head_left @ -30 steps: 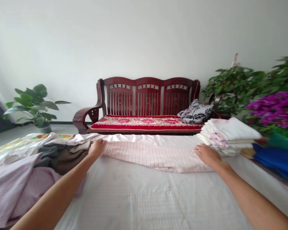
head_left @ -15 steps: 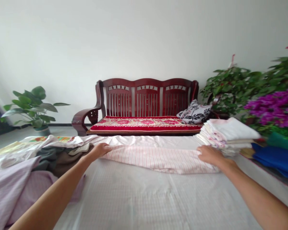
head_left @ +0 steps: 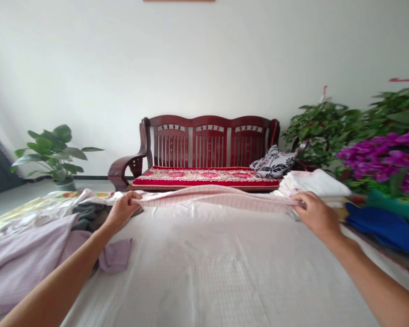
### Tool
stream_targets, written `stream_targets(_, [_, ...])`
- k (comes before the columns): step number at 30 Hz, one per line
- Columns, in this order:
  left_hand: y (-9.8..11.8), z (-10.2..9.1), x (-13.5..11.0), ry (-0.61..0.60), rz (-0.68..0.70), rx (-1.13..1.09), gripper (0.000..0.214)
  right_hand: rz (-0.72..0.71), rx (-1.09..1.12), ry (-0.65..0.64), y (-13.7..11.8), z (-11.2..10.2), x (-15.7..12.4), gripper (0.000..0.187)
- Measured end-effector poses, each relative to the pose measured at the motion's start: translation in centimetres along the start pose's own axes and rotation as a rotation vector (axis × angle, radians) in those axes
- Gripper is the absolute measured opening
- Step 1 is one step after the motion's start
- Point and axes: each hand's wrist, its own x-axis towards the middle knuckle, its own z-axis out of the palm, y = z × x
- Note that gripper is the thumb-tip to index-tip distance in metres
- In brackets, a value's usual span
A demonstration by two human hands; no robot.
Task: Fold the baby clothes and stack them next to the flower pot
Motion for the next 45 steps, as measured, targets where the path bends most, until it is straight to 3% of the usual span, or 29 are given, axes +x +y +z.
stream_targets(2, [-1.4,0.5,-1.9,-0.096,0.033,0.028,0.013,-0.031,0.046,-0.061,1.4,1.2,-3.0,0.020])
stream_targets(5, [-3.0,1.4,-4.5,-0.250,0.074,0.130,0.010,-0.090,0.136,-0.293,3.3,3.2,-6.9,0.024])
stream_targets(9, [-3.1,1.8,-6.2,-0.276,0.040,0.207,0.011,-0.043,0.194,-0.319,4.2,4.3,-9.0,0.025])
stream_targets(17, [-2.0,0.8,-7.3,-0.294,0.007,0.356,0.026,-0.037,0.171,-0.322,3.9,3.6,-9.4,0.031])
stream_targets(21, [0.4,1.0,-7.9,-0.209,0.039,0.396,0.033,-0.079,0.139,-0.223,1.7,2.5,-9.2,0.036])
stream_targets(24, [3.1,2.7,-8.3,-0.211,0.151,0.304,0.033,-0.161,0.170,-0.195,-1.6,2.0,-8.8,0.030])
stream_targets(28, [5.5,5.5,-9.7,-0.355,0.263,0.226,0.023,-0.294,0.195,-0.260,-4.9,2.3,-9.3,0.023])
stream_targets(32, [5.6,6.2,-11.1,-0.435,0.257,0.243,0.016,-0.285,0.202,-0.367,-4.5,3.0,-10.4,0.020])
stream_targets(37, [5.8,5.6,-10.7,-0.468,0.224,0.293,0.020,-0.146,0.192,-0.433,-3.2,3.3,-9.7,0.023])
stream_targets(40, [6.9,6.7,-9.6,-0.459,0.174,0.305,0.024,-0.088,0.223,-0.367,-4.2,3.8,-8.2,0.022])
stream_targets(45, [9.9,10.7,-7.3,-0.402,0.172,0.204,0.024,-0.165,0.239,-0.190,-6.2,5.6,-6.6,0.028])
